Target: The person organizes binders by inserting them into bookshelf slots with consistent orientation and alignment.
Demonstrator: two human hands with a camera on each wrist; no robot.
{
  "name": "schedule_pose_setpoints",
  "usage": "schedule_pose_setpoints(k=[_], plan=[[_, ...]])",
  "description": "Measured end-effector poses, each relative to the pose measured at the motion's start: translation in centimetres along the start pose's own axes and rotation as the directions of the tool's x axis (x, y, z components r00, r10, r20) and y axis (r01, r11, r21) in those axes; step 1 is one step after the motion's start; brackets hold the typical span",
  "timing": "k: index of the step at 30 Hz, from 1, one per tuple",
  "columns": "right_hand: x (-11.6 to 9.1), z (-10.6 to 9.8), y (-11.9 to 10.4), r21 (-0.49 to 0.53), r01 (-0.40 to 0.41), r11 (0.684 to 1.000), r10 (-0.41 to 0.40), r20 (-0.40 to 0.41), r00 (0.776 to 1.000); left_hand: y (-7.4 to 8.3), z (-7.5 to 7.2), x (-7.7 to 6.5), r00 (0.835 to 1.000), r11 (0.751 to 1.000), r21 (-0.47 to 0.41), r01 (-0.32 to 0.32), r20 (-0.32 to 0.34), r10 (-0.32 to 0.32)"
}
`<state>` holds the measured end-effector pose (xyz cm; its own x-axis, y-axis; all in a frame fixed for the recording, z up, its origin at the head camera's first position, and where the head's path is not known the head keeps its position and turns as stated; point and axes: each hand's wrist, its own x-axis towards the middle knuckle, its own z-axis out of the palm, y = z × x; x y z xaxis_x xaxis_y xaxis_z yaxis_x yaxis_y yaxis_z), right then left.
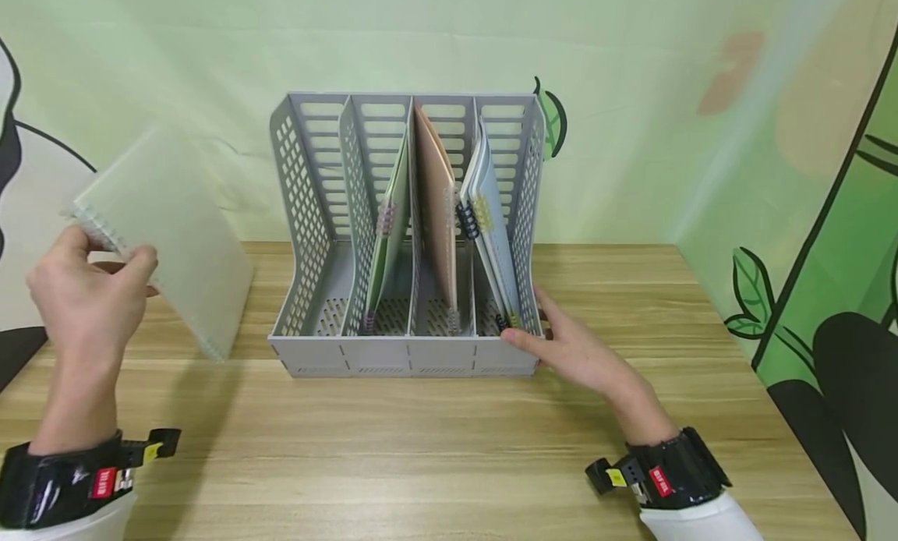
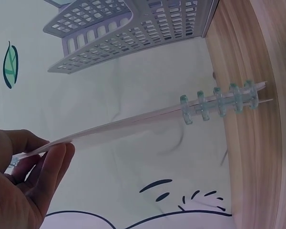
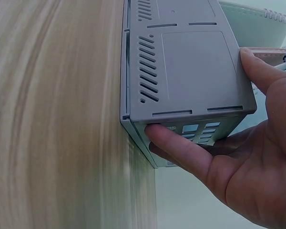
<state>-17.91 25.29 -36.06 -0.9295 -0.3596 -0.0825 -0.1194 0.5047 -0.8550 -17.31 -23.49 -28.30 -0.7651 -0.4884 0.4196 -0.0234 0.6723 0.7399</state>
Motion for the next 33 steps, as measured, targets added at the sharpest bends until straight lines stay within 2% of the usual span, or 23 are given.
schedule_pose_setpoints(k=[21,33], plan=[[0.1,0.0,0.0,0.017,0.005,1.0,-0.005,0.007,1.0,0.9,-0.4,-0.5,0.999,0.999,-0.001,-0.043,-0.021,0.043],[0.0,0.0,0.0,0.018,-0.014,1.0,0.014,0.003,1.0,1.7,-0.8,-1.0,0.997,0.997,-0.037,-0.071,-0.034,0.069]])
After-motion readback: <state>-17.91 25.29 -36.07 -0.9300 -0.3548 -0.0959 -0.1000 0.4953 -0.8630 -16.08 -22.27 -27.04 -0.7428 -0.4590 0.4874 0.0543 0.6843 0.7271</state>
